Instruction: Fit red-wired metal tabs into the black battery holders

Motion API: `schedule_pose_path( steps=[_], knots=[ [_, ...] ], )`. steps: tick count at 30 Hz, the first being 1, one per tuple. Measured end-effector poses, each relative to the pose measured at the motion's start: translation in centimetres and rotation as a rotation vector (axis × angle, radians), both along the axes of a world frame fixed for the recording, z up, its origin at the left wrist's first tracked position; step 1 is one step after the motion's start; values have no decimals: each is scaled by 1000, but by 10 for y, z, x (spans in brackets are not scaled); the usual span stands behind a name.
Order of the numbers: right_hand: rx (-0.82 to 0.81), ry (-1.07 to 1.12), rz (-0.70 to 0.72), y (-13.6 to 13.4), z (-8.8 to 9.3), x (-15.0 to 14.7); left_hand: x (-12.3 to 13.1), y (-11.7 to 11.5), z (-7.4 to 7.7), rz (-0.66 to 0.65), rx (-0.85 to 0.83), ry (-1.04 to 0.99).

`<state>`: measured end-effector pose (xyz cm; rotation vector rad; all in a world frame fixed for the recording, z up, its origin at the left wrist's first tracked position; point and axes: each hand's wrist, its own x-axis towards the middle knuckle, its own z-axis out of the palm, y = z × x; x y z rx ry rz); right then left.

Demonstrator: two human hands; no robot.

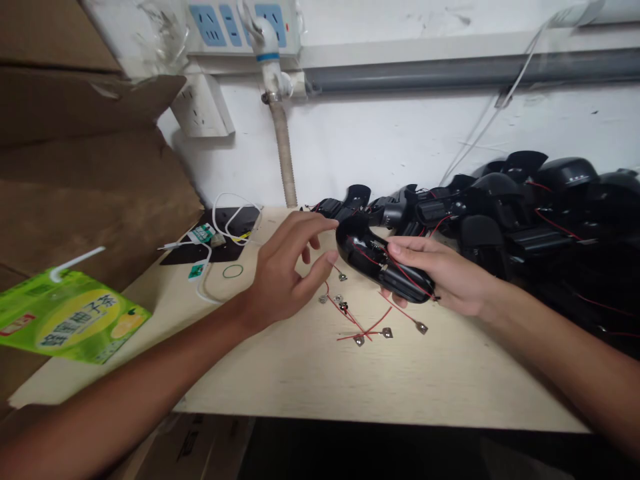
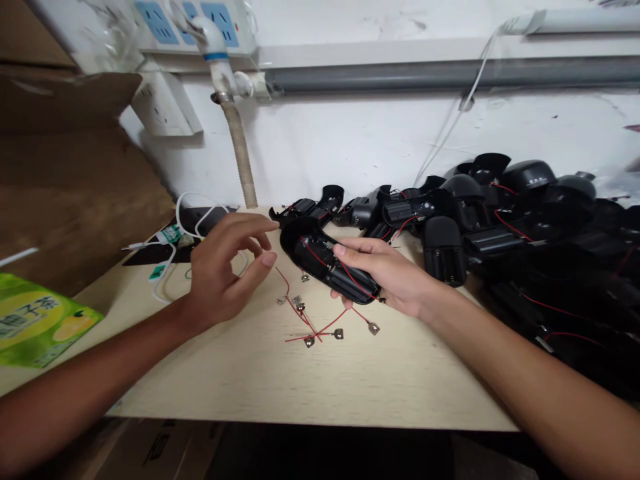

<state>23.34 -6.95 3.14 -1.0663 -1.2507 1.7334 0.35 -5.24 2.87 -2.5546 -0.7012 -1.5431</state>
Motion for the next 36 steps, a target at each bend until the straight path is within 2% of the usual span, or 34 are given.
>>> schedule_pose_path(
  steps=[4, 7, 9, 14, 20, 23, 26, 29, 32, 36],
  knots=[
    [-19, -1, 20, -1, -2, -1, 1, 1, -2, -59, -53, 17],
    [-38, -19, 28, -1, 0, -1, -1, -1, -1, -62, -26, -65],
    [-29, -23, 81, -1, 1, 1, -3, -2, 0, -44, -14, -141],
    [-6, -87, 377, -3, 3, 10, -6, -1, -1, -29, -53, -227],
    [-214, -249, 769, -14, 15, 12, -4, -4, 1, -36, -73, -91],
    [-236, -310, 941, -19, 15, 8, -3, -6, 2, -20, -51, -49],
    [-172, -355, 1057, -24, 11, 4, -1, -6, 2, -33, -29, -30],
    [-20, -386, 1097, -27, 9, 2, -1, -6, 0, -49, -14, -6],
    [163, -424, 1100, -30, 16, 0, 0, -5, -1, -51, 9, 24],
    [329, -480, 1148, -31, 25, -3, 0, -4, -2, -71, 1, 54]
  ],
)
